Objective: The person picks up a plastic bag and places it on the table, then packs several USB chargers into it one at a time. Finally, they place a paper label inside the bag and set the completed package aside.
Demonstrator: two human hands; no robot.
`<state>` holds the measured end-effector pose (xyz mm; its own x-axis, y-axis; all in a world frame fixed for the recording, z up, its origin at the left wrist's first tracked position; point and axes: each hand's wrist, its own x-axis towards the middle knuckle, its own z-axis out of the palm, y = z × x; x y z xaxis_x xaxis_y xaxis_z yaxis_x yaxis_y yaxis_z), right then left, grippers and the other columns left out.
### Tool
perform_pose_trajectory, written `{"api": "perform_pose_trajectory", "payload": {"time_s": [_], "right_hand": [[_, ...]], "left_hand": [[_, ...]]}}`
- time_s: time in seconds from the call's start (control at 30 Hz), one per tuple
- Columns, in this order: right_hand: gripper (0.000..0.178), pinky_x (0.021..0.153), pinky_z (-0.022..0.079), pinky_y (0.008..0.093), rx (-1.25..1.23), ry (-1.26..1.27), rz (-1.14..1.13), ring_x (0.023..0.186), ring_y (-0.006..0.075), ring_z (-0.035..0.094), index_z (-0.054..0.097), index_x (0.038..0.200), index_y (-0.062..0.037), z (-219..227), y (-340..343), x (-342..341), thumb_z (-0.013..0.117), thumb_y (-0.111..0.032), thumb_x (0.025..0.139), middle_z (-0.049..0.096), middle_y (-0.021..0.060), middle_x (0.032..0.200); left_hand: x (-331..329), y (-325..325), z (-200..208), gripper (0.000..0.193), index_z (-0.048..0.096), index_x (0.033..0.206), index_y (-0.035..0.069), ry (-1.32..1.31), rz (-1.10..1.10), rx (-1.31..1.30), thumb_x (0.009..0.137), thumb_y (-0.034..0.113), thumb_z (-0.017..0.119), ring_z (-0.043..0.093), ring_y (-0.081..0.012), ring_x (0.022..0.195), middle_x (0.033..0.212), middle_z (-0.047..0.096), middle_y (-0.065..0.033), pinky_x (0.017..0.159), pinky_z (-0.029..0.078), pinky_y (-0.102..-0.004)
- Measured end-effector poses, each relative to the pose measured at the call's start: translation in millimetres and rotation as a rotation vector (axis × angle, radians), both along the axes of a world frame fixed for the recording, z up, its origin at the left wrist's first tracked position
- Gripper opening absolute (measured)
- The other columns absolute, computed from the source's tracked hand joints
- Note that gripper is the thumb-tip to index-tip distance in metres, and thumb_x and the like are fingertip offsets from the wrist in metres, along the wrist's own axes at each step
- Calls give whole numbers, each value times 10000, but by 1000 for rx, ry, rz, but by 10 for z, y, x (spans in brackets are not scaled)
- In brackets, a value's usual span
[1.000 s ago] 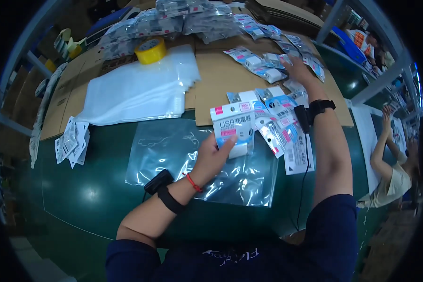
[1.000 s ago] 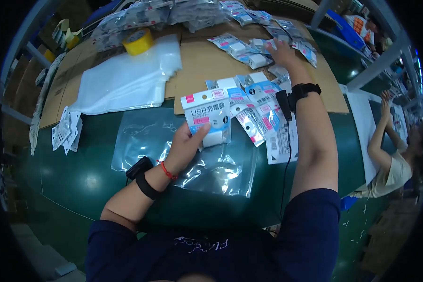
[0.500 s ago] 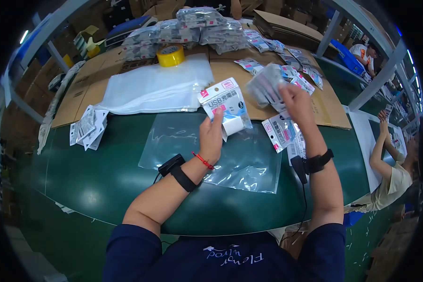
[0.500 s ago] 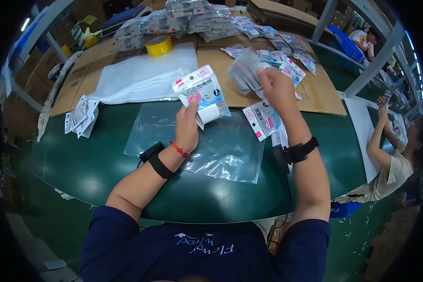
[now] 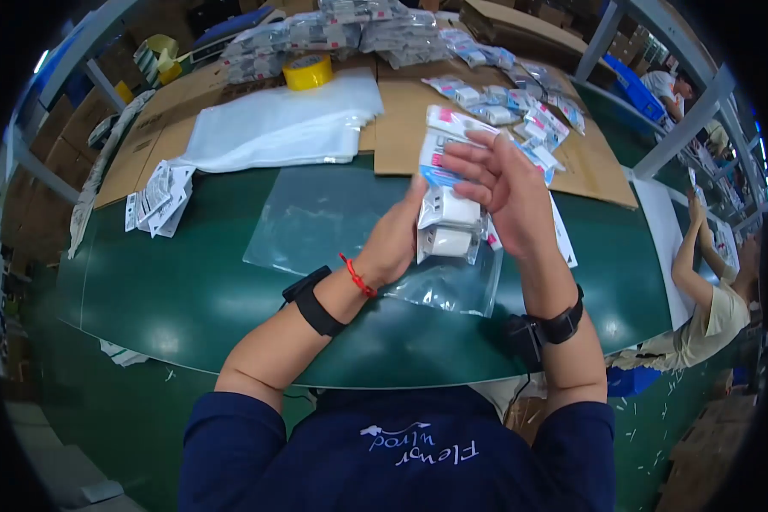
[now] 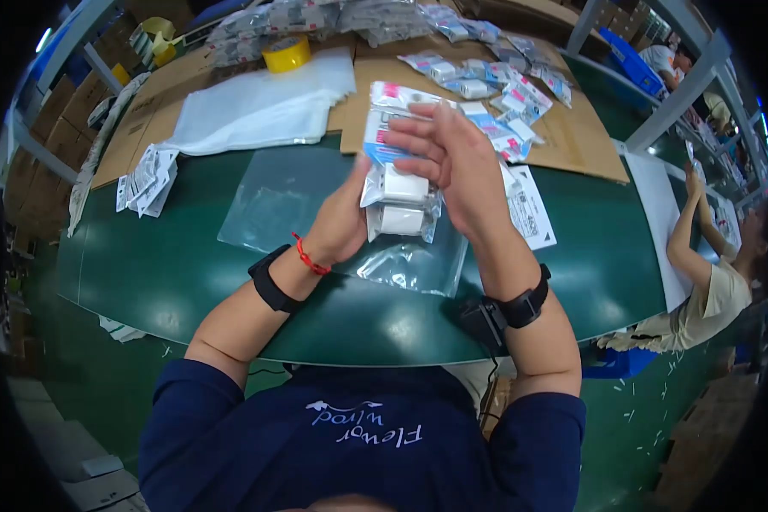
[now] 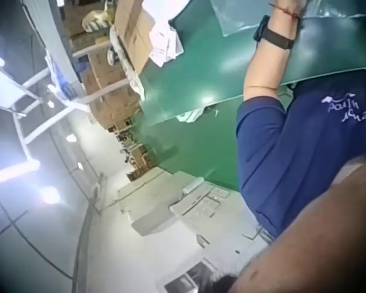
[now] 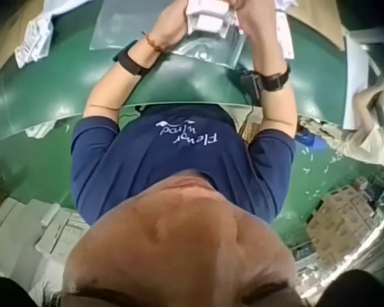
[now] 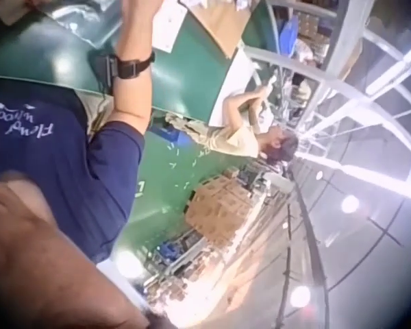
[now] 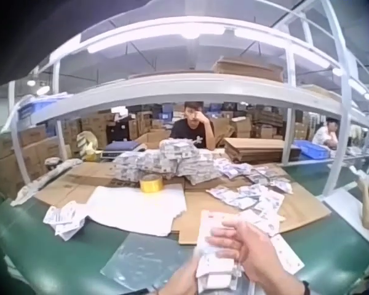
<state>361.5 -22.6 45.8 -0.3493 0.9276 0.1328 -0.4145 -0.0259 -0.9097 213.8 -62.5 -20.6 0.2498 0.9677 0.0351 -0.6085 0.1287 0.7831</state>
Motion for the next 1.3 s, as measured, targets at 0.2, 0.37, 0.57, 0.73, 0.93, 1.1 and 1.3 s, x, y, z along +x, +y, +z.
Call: {"api": "perform_pose_trajectory", "payload": {"time_s": [0.2,0.37,0.57,0.73,0.93,1.1,1.3], "right_hand": [[437,980,434,338,245,92,-130,1141,252,535,399,1293,41,-395,-32,-90,450,-252,973,504,214,1259],[432,997,390,347,434,-83,-362,1164,239,506,410,1297,18,-543,14,7,502,-226,952,491,177,1287],[365,888,446,323,-228,-208,72,1025,155,574,512,1219,33,-497,144,255,560,-171,921,606,105,1151],[275,838,468,326,-59,-42,-48,930,117,599,582,1143,22,-609,62,165,557,-147,927,652,74,1049],[392,993,425,395,998,-483,-43,1080,270,596,620,1115,-36,-621,6,144,479,98,774,642,115,1121],[487,1064,358,427,1195,-542,77,1165,300,543,625,1118,-63,-489,-138,54,480,112,687,615,118,1176],[356,966,426,414,999,-781,124,1057,291,589,632,1086,-82,-313,-141,258,528,5,756,631,107,1127]], "left_hand": [[21,12,-107,382,498,1231,10,223,-18,64,914,202,591,587,-141,1026,1146,596,-75,872,483,-299],[-12,1,-146,409,490,1235,5,66,-3,-11,875,139,631,587,-153,1037,1149,593,-77,885,482,-304],[-79,-1,-122,430,476,1246,4,128,-5,-26,873,144,637,580,-155,1038,1171,579,-81,889,479,-314],[-32,107,-271,463,454,1268,7,394,297,162,897,230,620,576,-180,1057,1200,560,-104,898,479,-342],[-304,168,-21,523,420,1295,-2,-247,-125,-213,930,351,546,585,-254,1054,1195,554,-147,898,489,-389],[-512,165,307,463,398,1323,21,-267,-254,-357,941,258,507,578,-298,1072,1200,547,-175,913,489,-413],[-428,252,-112,457,395,1316,23,-140,-74,-260,865,75,444,580,-291,1065,1217,536,-172,918,491,-403]]}}
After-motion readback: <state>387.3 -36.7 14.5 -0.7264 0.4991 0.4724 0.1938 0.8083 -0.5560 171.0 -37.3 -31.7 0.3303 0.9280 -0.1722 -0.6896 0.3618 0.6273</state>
